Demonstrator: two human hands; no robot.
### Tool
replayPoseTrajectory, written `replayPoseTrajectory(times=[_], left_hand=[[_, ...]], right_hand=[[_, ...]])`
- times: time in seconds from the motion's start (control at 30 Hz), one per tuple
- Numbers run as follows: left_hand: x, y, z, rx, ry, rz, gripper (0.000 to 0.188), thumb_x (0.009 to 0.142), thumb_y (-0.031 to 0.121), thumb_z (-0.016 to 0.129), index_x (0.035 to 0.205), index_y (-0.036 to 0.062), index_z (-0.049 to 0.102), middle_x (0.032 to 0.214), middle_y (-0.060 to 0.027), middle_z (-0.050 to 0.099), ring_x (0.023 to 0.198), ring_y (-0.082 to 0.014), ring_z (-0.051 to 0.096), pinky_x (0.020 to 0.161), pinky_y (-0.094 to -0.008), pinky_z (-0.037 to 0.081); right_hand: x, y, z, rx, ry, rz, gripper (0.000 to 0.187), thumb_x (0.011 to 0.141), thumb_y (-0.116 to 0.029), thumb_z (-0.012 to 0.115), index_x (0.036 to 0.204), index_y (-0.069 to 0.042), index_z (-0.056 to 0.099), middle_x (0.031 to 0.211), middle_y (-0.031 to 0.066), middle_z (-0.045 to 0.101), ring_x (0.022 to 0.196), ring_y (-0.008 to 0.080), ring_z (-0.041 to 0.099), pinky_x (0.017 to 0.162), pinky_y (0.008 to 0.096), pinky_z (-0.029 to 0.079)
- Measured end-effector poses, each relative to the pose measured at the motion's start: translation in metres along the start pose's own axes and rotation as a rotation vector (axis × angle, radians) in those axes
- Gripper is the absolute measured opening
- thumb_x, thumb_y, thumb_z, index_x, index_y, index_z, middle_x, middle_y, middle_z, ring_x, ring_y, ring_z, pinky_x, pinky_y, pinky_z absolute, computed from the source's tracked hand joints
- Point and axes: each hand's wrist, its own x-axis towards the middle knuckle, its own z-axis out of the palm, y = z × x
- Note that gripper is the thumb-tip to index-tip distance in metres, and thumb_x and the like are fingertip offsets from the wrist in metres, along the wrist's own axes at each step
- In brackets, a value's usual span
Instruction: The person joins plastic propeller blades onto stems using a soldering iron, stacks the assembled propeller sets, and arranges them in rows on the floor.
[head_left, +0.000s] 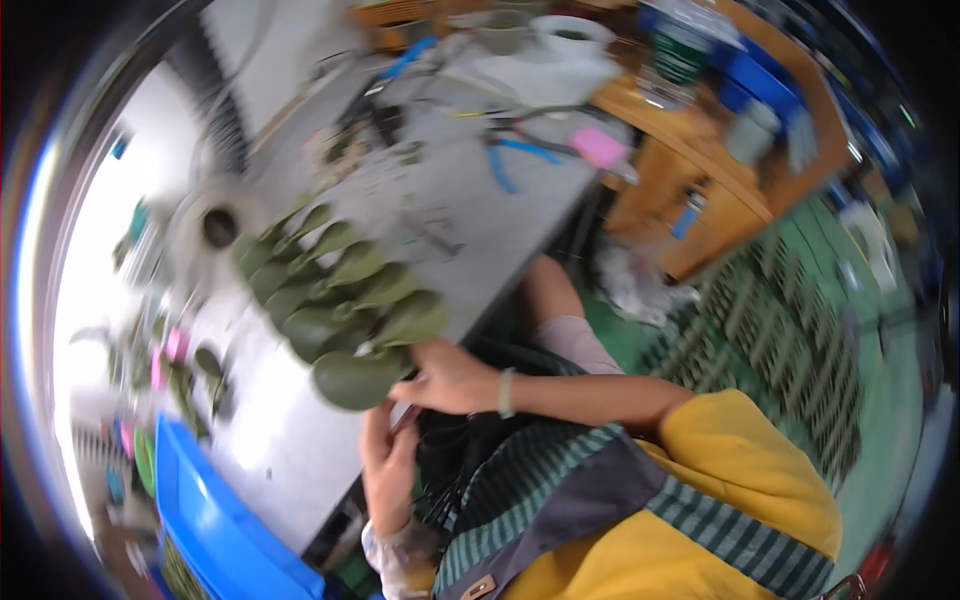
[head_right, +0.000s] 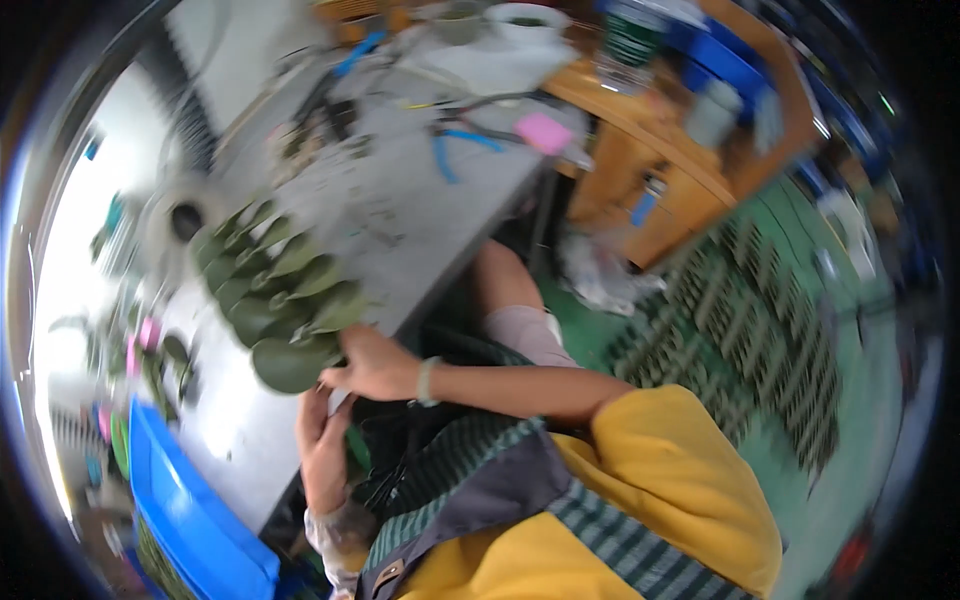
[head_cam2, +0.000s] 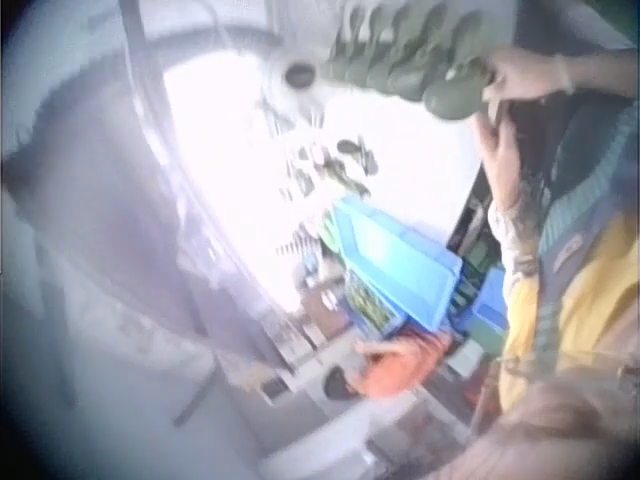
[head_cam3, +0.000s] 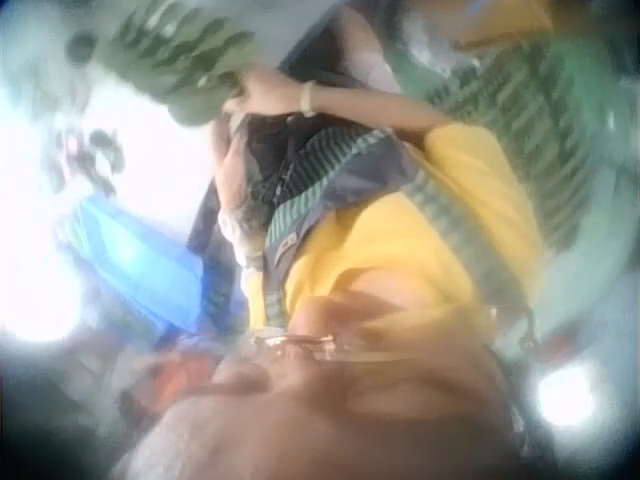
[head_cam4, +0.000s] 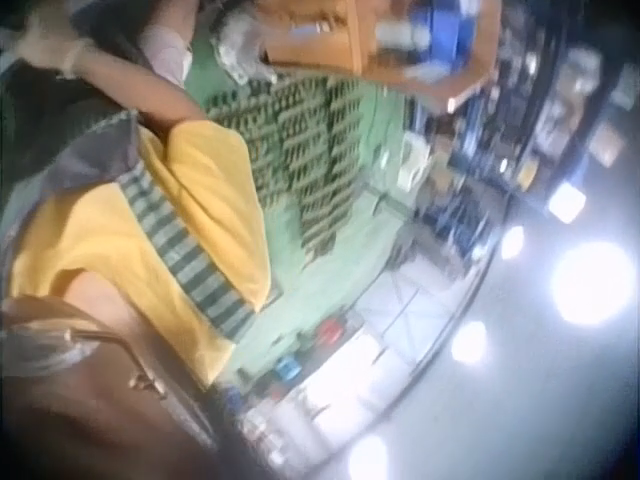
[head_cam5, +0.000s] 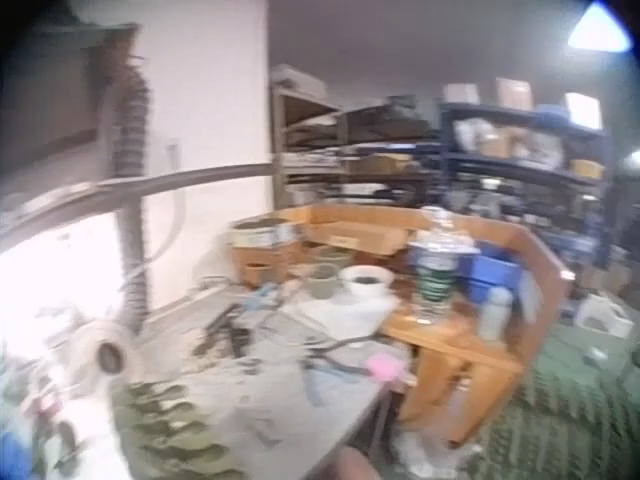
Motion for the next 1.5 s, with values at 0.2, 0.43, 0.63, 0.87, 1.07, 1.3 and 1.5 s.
replayPoseTrajectory(times=[0.2,0.43,0.63,0.87,1.07,1.3,1.5], left_hand=[[0.013,0.013,-0.028,0.013,0.146,-0.117,0.042,0.092,0.003,0.046,0.133,-0.0022,0.039,0.133,-0.0156,0.047,0.120,-0.0273,0.048,0.099,-0.0369,0.041],[0.065,-0.012,-0.067,-0.097,-0.007,-0.146,0.041,0.091,0.007,0.049,0.130,-0.0013,0.039,0.131,-0.0188,0.047,0.121,-0.0322,0.048,0.104,-0.0433,0.038],[0.087,-0.029,-0.040,0.016,-0.166,-0.191,0.042,0.090,0.007,0.051,0.129,-0.0009,0.041,0.129,-0.0187,0.049,0.119,-0.0317,0.050,0.102,-0.0432,0.041],[0.096,-0.003,-0.005,0.024,-0.409,-0.254,0.041,0.085,0.005,0.055,0.125,0.0011,0.048,0.119,-0.0145,0.058,0.106,-0.0257,0.059,0.086,-0.0368,0.051],[0.065,0.009,0.011,0.127,-0.288,-0.147,0.025,0.092,0.000,0.047,0.116,0.0007,0.055,0.111,-0.0067,0.060,0.098,-0.0163,0.060,0.085,-0.0288,0.048],[-0.045,0.004,-0.136,0.606,0.516,0.035,0.025,0.088,-0.003,0.050,0.109,0.0042,0.059,0.098,-0.0078,0.061,0.079,-0.0142,0.060,0.065,-0.0258,0.048],[-0.106,-0.029,-0.165,0.659,0.907,0.091,0.016,0.086,-0.004,0.054,0.100,0.0000,0.061,0.089,-0.0088,0.057,0.072,-0.0174,0.059,0.062,-0.0260,0.048]], right_hand=[[0.016,-0.012,0.011,-0.227,0.275,0.014,0.045,0.068,-0.010,0.067,0.104,0.008,0.047,0.101,0.0255,0.056,0.097,0.0415,0.056,0.082,0.0442,0.047],[0.011,0.005,0.003,-0.124,0.494,-0.017,0.037,0.070,-0.010,0.066,0.100,0.005,0.052,0.097,0.0231,0.057,0.086,0.0430,0.056,0.070,0.0466,0.046],[-0.107,-0.031,-0.044,0.121,0.530,-0.099,0.036,0.076,-0.025,0.063,0.091,0.006,0.054,0.088,0.0253,0.058,0.084,0.0417,0.056,0.069,0.0437,0.044],[-0.241,-0.087,-0.082,-0.021,0.610,0.019,0.034,0.081,-0.016,0.060,0.104,0.007,0.055,0.097,0.0188,0.062,0.093,0.0254,0.060,0.081,0.0374,0.048],[-0.244,-0.093,-0.106,0.383,0.772,0.381,0.047,0.082,-0.004,0.066,0.124,0.001,0.044,0.120,0.0116,0.053,0.107,0.0199,0.054,0.091,0.0339,0.045],[-0.147,0.011,-0.091,0.364,0.067,0.227,0.051,0.087,0.000,0.059,0.133,-0.005,0.038,0.130,0.0106,0.048,0.114,0.0223,0.052,0.092,0.0365,0.046],[-0.007,-0.005,-0.026,-0.043,0.024,0.159,0.054,0.081,0.004,0.060,0.131,-0.004,0.043,0.119,0.0120,0.057,0.105,0.0198,0.056,0.086,0.0335,0.046]])
